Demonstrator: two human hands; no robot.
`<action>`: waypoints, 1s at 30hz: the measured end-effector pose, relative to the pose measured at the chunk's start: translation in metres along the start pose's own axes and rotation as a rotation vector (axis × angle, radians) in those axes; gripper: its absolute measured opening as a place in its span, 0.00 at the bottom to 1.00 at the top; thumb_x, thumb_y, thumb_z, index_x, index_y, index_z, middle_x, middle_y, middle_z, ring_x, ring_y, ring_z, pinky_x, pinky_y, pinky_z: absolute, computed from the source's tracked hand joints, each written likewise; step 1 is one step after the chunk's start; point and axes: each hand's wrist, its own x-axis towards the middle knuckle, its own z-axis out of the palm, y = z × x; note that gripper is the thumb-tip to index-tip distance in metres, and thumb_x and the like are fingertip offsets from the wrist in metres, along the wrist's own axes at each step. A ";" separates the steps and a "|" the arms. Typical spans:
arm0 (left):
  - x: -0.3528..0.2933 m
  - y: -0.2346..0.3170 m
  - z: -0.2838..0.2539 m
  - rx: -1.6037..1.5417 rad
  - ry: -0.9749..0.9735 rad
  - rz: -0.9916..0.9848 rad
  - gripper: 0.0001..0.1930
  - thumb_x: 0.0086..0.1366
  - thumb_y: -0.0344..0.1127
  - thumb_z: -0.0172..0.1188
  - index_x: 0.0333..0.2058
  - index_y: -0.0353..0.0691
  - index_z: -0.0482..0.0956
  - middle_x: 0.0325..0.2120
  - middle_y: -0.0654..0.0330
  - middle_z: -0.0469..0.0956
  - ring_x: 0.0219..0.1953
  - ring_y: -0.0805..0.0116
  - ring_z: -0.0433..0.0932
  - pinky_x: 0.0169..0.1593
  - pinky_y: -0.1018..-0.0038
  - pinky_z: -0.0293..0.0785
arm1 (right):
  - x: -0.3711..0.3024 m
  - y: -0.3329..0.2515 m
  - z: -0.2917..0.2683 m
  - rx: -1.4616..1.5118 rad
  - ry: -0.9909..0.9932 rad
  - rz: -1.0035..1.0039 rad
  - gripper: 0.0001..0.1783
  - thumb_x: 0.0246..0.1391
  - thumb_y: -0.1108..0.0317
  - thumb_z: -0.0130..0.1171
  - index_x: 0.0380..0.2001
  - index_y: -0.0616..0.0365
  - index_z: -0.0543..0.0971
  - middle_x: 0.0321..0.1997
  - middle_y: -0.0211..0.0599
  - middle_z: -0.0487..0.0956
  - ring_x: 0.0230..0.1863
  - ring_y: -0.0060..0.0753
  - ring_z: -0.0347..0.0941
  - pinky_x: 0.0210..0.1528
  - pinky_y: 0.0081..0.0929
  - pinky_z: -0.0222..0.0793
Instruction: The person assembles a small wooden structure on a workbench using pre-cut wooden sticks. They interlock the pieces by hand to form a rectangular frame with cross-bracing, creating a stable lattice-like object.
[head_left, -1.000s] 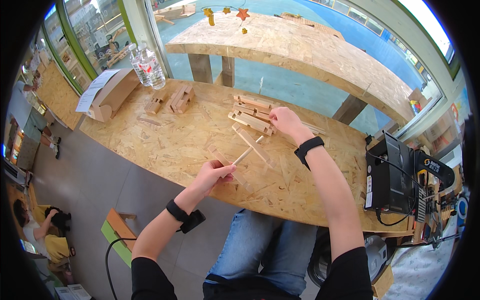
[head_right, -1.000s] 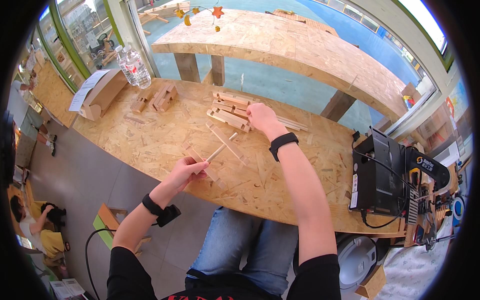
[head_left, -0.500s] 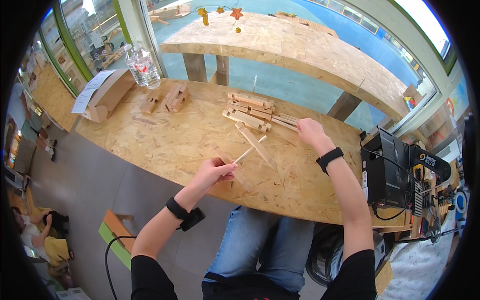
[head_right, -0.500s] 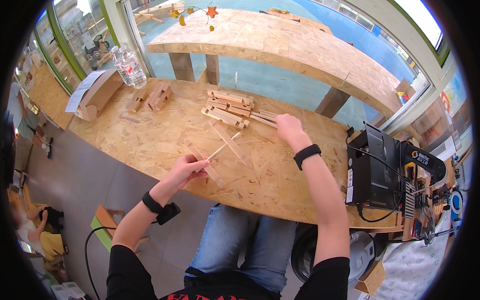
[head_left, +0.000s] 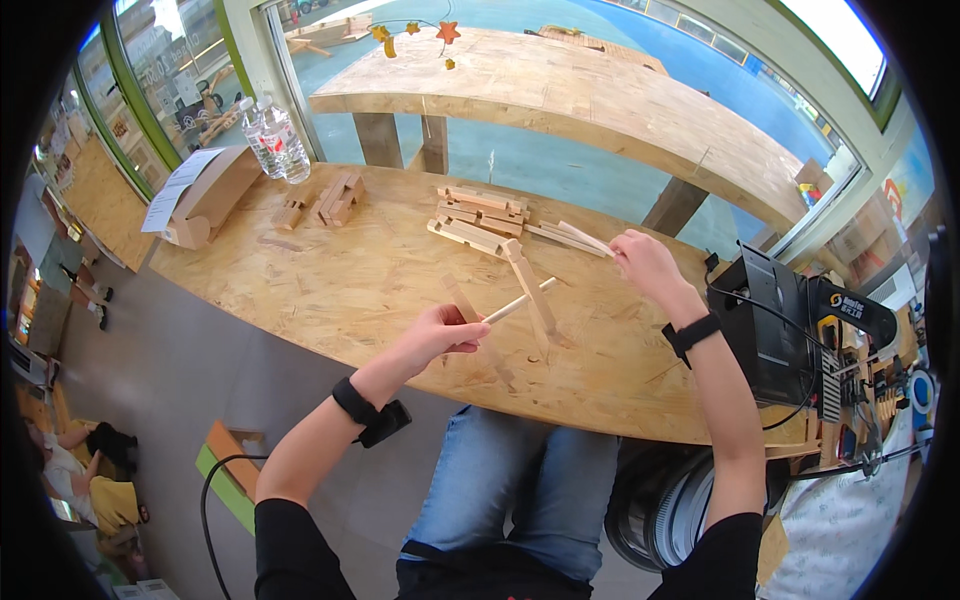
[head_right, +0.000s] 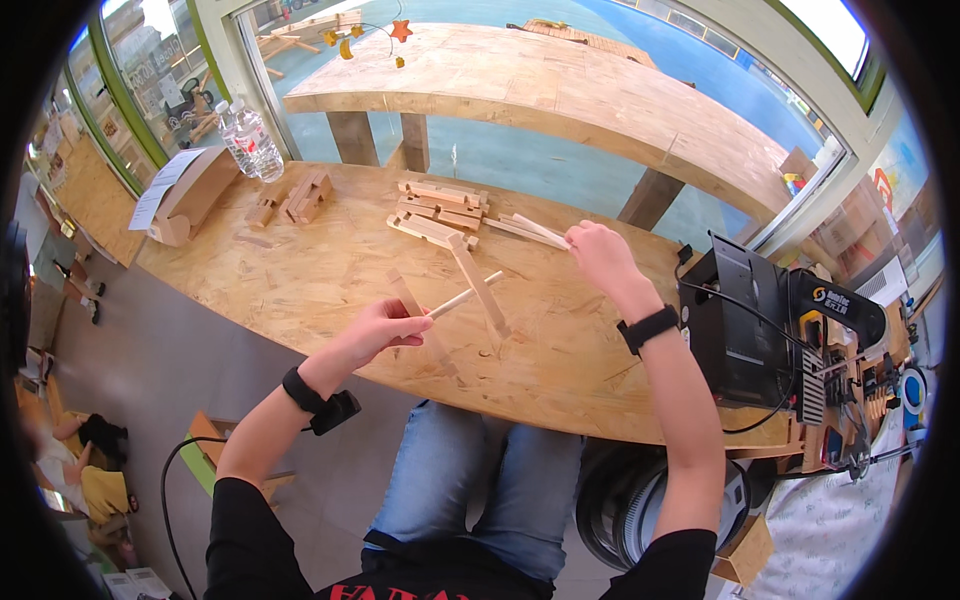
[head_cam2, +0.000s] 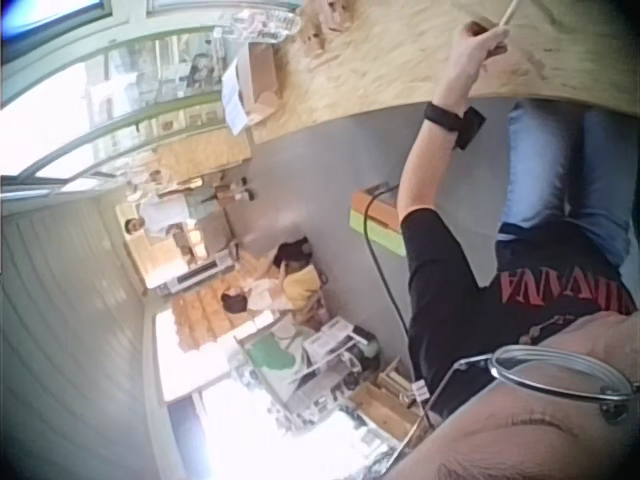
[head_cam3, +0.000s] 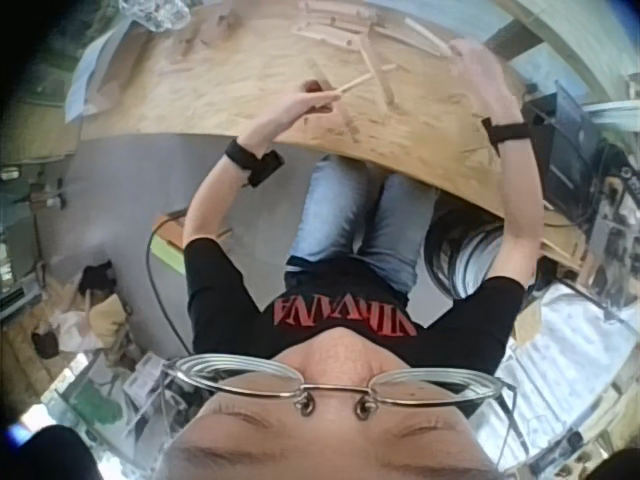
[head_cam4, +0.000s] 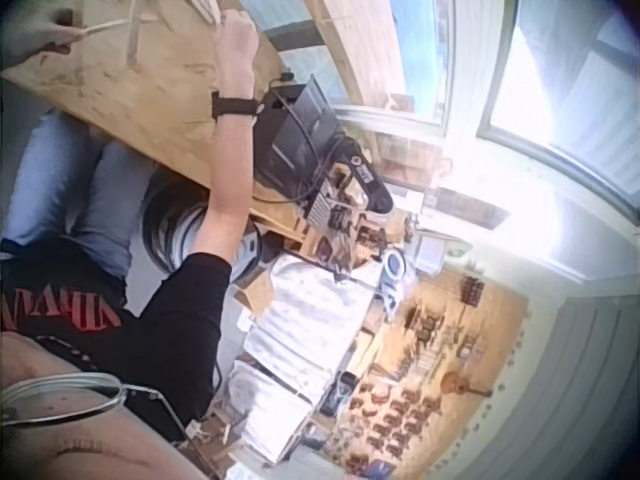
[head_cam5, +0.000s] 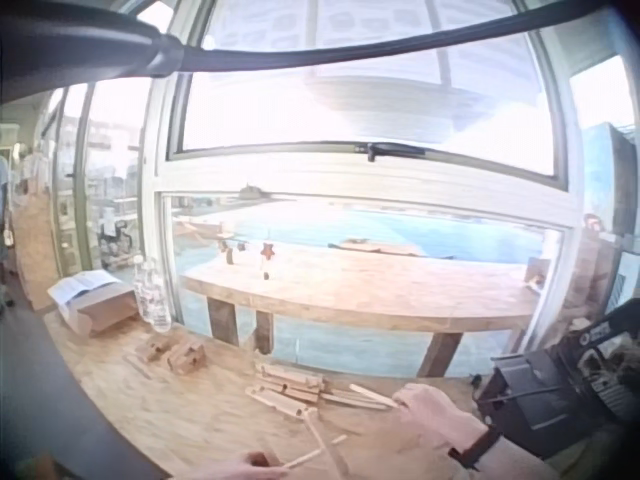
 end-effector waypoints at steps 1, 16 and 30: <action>0.002 0.002 0.004 0.019 -0.015 -0.006 0.18 0.55 0.37 0.64 0.41 0.33 0.74 0.34 0.61 0.75 0.33 0.76 0.75 0.42 0.81 0.74 | -0.008 -0.008 -0.018 0.069 0.054 -0.002 0.05 0.49 0.73 0.53 0.30 0.60 0.76 0.32 0.40 0.75 0.36 0.44 0.72 0.38 0.34 0.69; 0.036 0.001 0.078 0.169 -0.275 0.008 0.17 0.51 0.35 0.67 0.38 0.35 0.75 0.27 0.62 0.77 0.29 0.77 0.74 0.31 0.82 0.68 | -0.062 -0.055 -0.053 0.127 0.211 -0.410 0.08 0.45 0.73 0.53 0.31 0.55 0.78 0.30 0.31 0.73 0.39 0.35 0.70 0.43 0.31 0.66; 0.032 0.001 0.079 0.178 -0.308 0.104 0.23 0.50 0.33 0.67 0.42 0.38 0.67 0.27 0.61 0.76 0.28 0.77 0.74 0.31 0.81 0.69 | -0.066 -0.046 -0.028 0.142 0.123 -0.405 0.11 0.44 0.74 0.56 0.34 0.52 0.79 0.35 0.33 0.71 0.36 0.35 0.70 0.38 0.29 0.68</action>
